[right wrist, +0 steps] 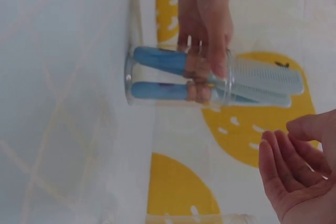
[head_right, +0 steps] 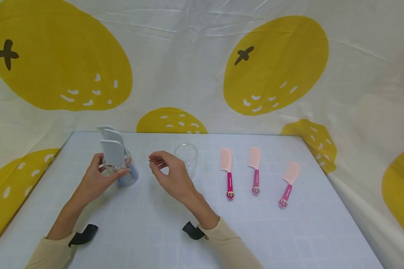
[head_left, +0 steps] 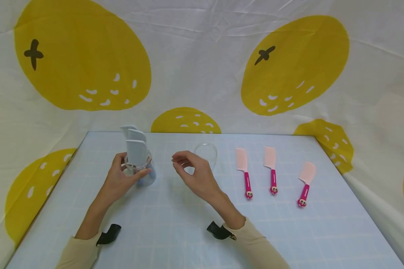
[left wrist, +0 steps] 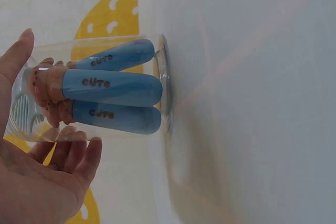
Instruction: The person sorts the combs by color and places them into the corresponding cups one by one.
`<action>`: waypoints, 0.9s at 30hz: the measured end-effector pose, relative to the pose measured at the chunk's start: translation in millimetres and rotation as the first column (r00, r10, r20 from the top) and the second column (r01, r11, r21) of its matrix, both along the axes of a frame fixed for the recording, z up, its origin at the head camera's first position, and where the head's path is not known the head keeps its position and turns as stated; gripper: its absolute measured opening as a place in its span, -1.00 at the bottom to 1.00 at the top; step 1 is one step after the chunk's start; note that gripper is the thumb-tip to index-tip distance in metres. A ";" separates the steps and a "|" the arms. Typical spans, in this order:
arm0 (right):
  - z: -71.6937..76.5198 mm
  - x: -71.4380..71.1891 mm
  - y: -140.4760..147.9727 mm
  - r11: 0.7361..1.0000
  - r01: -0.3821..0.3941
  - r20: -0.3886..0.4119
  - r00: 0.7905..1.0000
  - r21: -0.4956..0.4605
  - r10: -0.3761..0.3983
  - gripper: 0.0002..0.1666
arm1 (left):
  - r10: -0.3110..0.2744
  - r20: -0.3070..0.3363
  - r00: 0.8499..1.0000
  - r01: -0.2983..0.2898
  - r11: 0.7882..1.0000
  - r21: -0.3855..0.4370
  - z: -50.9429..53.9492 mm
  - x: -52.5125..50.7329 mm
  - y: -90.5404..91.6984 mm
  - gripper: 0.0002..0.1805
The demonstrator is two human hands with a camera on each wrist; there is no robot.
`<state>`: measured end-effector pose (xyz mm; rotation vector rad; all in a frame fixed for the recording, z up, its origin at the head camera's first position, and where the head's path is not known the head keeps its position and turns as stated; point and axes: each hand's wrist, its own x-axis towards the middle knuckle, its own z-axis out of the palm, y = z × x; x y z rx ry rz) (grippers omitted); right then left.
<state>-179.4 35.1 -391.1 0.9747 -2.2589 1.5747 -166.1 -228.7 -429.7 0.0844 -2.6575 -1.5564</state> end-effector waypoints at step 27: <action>-15.6 6.8 52.8 0.994 0.104 0.002 0.995 0.041 -0.104 -0.74 | -0.005 -0.126 0.992 -0.010 0.994 -0.113 10.1 19.8 0.7 0.15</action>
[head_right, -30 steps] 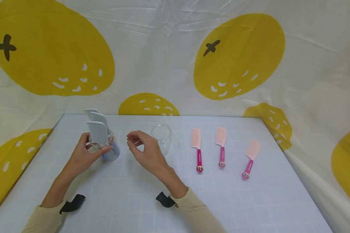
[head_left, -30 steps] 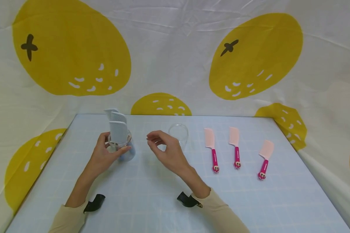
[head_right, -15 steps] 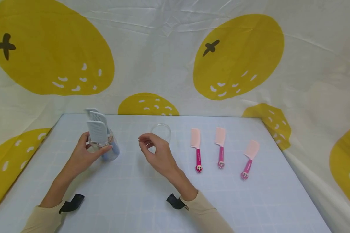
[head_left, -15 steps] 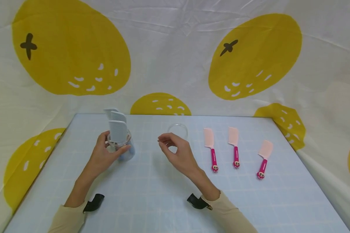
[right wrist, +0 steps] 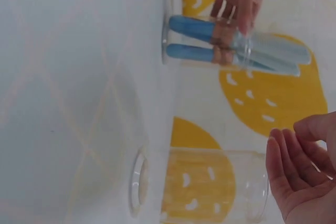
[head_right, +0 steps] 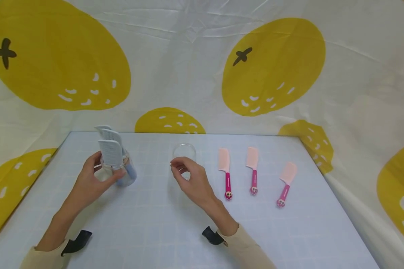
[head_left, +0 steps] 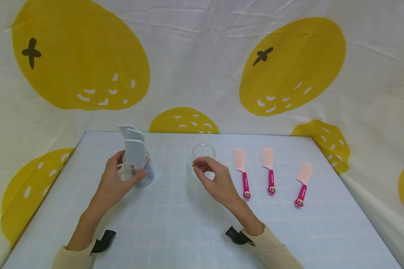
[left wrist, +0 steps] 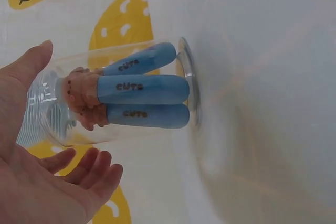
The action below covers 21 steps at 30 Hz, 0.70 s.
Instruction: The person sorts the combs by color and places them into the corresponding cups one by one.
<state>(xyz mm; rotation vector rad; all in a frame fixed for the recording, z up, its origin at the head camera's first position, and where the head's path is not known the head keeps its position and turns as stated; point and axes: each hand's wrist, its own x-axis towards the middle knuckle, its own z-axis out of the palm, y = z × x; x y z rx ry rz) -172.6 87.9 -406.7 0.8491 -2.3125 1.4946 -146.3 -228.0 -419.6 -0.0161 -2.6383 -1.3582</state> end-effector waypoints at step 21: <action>-10.6 1.4 47.6 0.995 0.092 -0.033 0.995 0.030 -0.091 -0.72 | 0.213 -0.265 0.940 -0.267 0.946 -0.186 18.2 39.6 29.4 -0.20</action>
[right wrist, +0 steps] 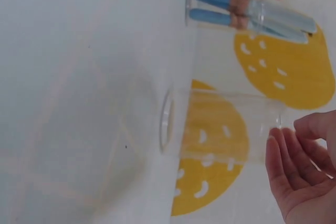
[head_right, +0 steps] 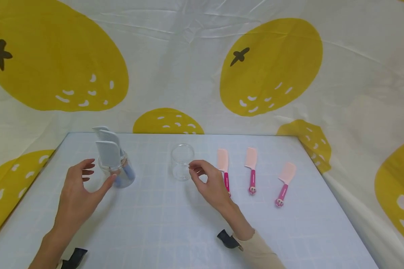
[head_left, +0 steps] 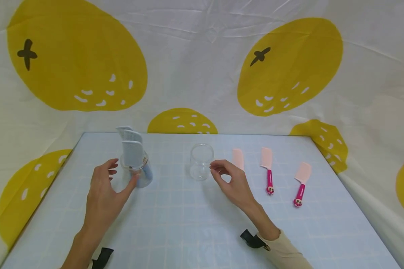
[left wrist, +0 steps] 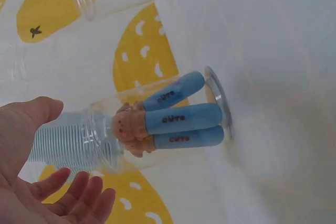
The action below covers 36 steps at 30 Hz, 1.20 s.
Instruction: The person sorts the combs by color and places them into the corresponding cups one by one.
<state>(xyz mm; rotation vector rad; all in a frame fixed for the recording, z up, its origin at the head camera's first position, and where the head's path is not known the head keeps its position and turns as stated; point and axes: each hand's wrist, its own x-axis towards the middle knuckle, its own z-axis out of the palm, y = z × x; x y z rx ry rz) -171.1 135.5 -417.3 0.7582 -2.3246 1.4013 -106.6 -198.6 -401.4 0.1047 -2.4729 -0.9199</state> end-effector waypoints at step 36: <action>-19.3 -29.7 74.4 0.951 0.262 0.121 0.951 0.165 -0.283 -0.63 | -0.347 -0.099 0.933 0.357 0.927 0.112 -21.6 -32.1 81.0 -0.50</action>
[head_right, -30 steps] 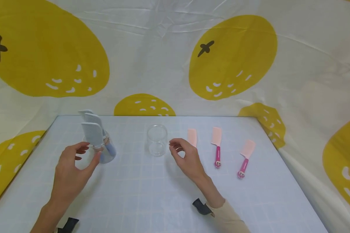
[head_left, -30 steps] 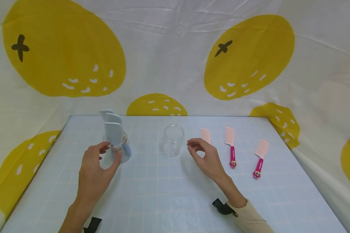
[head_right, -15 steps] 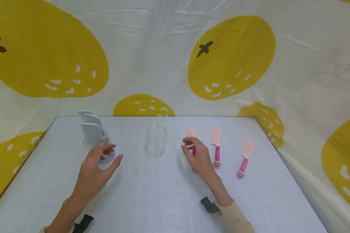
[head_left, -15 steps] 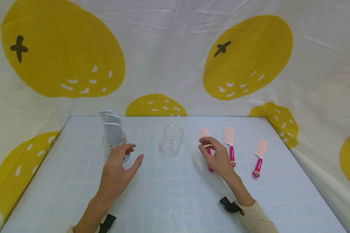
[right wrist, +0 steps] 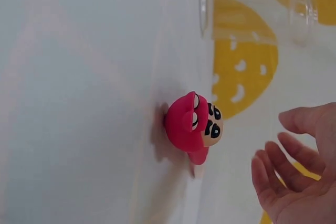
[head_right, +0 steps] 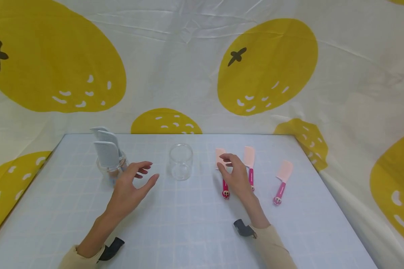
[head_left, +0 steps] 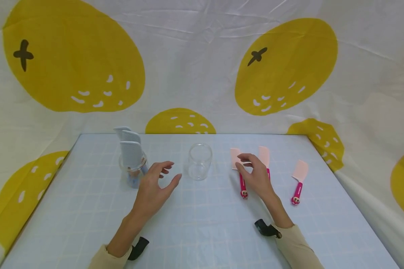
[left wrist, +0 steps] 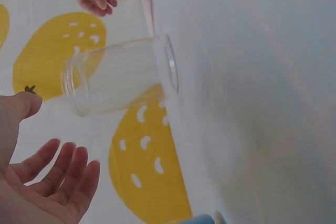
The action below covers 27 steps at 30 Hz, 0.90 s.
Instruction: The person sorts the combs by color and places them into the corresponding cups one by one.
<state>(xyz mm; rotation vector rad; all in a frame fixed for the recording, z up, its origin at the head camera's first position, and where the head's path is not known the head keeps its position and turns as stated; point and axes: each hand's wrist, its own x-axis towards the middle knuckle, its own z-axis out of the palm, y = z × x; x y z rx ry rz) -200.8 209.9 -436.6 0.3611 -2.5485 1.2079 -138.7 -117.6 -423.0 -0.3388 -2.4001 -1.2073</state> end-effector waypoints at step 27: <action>-11.1 -36.7 -4.1 0.986 0.141 0.306 0.938 0.092 -0.163 -0.43 | -0.022 0.165 0.986 0.016 0.999 0.034 -7.0 -42.6 42.4 -0.16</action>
